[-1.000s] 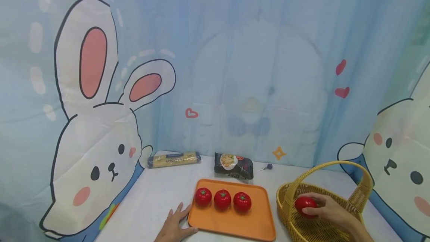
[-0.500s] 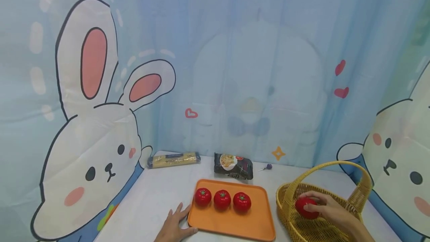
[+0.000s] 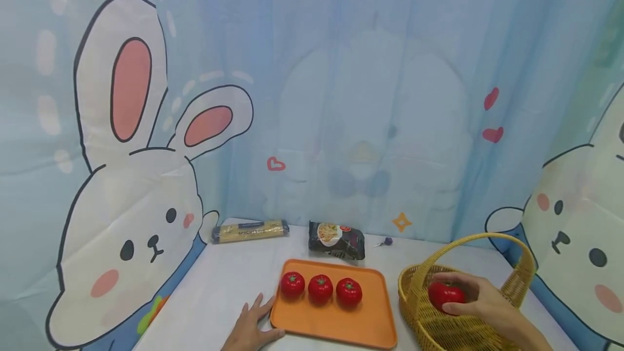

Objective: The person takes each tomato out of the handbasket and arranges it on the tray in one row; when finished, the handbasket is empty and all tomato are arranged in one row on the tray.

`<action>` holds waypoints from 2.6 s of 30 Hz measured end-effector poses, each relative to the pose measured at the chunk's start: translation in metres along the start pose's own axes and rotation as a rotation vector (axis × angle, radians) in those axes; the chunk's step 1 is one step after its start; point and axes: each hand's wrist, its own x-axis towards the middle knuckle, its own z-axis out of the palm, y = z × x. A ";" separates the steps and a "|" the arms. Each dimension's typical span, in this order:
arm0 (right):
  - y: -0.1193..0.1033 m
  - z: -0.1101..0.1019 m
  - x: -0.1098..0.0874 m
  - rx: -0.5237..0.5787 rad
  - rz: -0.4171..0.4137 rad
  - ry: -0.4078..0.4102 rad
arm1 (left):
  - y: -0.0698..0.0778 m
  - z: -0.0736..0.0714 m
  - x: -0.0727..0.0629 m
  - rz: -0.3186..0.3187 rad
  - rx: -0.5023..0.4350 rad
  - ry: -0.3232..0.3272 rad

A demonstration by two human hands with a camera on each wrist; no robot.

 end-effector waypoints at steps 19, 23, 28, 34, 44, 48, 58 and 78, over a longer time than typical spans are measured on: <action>-0.033 0.028 -0.031 -0.131 -0.169 0.135 | 0.002 -0.002 -0.003 0.000 -0.011 -0.007; -0.036 0.033 -0.035 -0.110 -0.228 0.139 | 0.002 -0.001 -0.004 -0.003 -0.011 -0.002; -0.041 0.040 -0.038 -0.102 -0.308 0.135 | 0.003 -0.001 -0.004 -0.011 -0.010 0.005; -0.048 0.051 -0.037 -0.109 -0.427 0.098 | 0.003 -0.001 -0.003 -0.014 -0.015 0.006; -0.054 0.078 -0.021 -0.122 -0.455 0.068 | -0.003 -0.001 -0.001 0.004 -0.025 -0.014; -0.051 0.087 -0.013 -0.088 -0.464 0.044 | -0.003 -0.001 -0.001 0.014 -0.024 -0.012; -0.052 0.110 0.003 -0.045 -0.389 0.036 | 0.002 -0.003 -0.004 0.022 -0.017 0.004; -0.041 0.155 0.050 -0.304 -0.165 0.361 | 0.000 -0.003 -0.003 0.034 -0.011 0.002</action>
